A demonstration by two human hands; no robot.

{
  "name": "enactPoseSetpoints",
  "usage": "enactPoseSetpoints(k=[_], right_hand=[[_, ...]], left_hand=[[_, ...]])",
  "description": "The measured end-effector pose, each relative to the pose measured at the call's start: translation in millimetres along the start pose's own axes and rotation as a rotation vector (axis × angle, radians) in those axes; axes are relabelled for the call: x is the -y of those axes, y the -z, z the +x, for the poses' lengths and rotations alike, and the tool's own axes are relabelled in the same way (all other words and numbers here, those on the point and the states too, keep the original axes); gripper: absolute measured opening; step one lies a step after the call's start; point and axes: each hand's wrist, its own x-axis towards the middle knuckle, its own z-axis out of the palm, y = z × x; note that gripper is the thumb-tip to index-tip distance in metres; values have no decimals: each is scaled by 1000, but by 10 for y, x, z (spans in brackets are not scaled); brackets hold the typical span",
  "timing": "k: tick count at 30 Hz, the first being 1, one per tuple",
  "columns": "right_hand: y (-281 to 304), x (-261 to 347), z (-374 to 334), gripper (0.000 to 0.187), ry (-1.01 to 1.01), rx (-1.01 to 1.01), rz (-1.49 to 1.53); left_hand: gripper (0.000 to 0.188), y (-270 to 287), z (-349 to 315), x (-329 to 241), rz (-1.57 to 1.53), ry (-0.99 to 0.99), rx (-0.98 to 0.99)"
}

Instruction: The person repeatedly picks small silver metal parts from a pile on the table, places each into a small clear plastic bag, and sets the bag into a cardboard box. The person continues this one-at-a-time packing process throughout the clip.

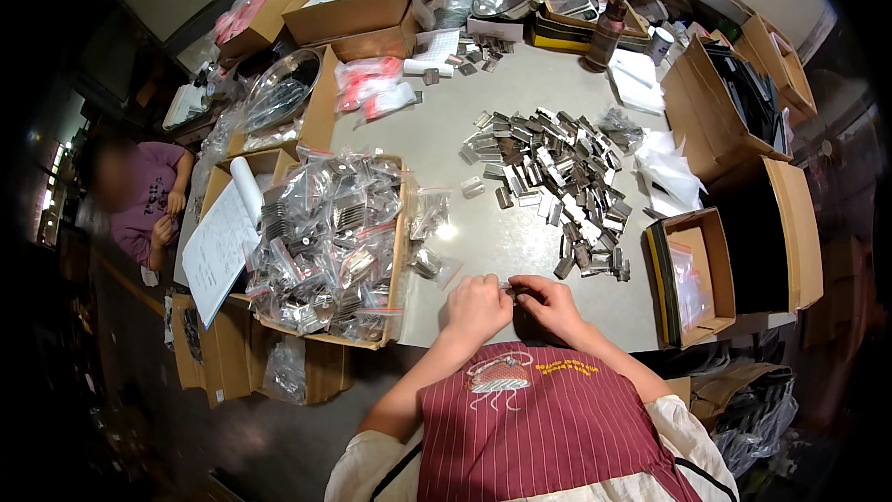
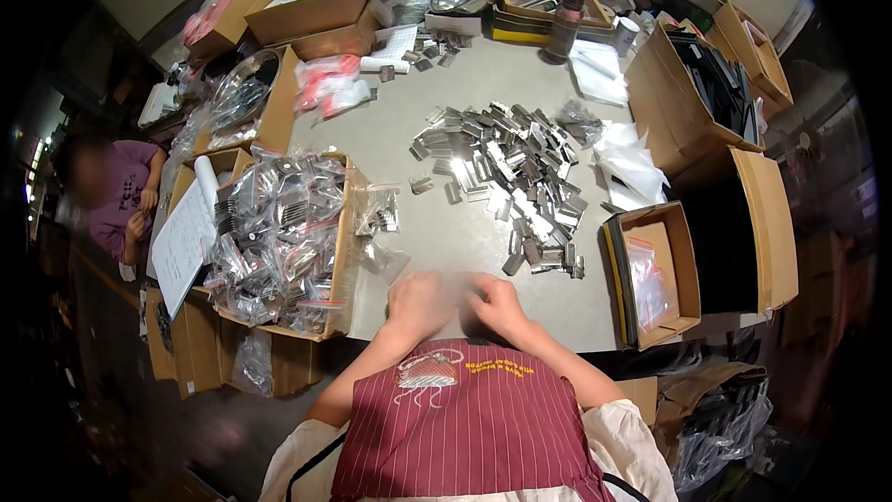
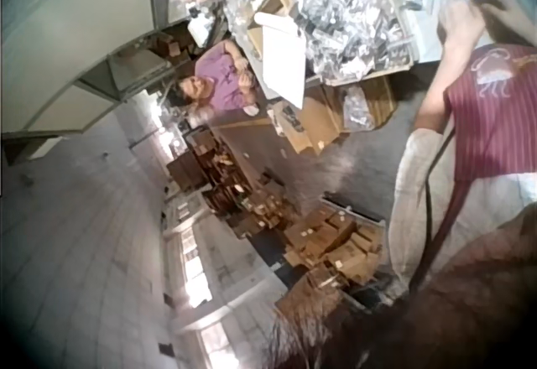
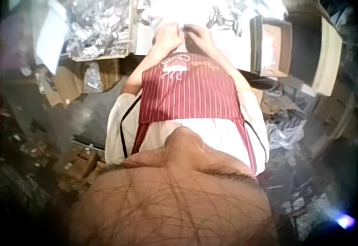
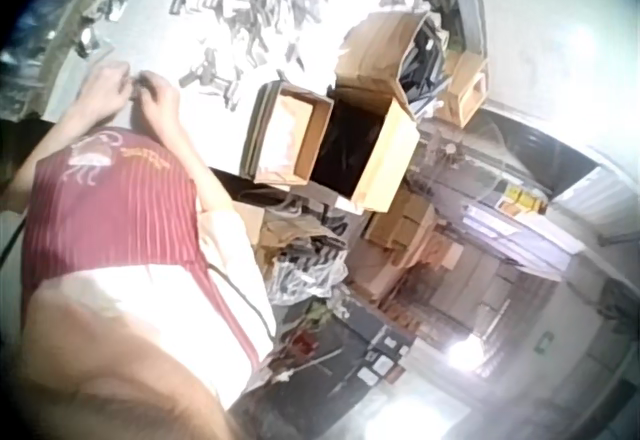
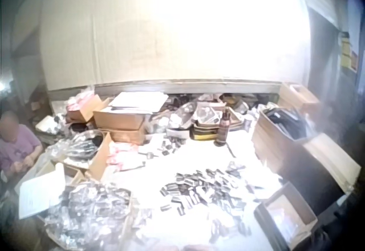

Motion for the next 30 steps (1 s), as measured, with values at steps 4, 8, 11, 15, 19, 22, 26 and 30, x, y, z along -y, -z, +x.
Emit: enactPoseSetpoints(k=[4,8,11,15,19,22,26,30], right_hand=[[45,73,40,31,12,-27,59],[153,412,85,28,156,-26,-150],[147,355,95,26,154,-45,-244],[186,521,78,26,-201,68,-181],[41,204,143,26,-31,35,-335],[23,174,208,25,-18,28,-336],[167,483,140,26,-27,15,-307],[273,722,44,22,124,-82,-451]], left_hand=[[20,241,21,4,-278,58,44],[24,334,-122,11,-602,339,71],[25,194,-168,145,-525,349,72],[23,331,-142,49,-441,355,70],[21,378,1,30,-361,234,-68],[16,379,128,43,-300,135,-63],[9,489,138,-8,-220,-46,-80],[6,580,99,-110,-269,-68,-124]])
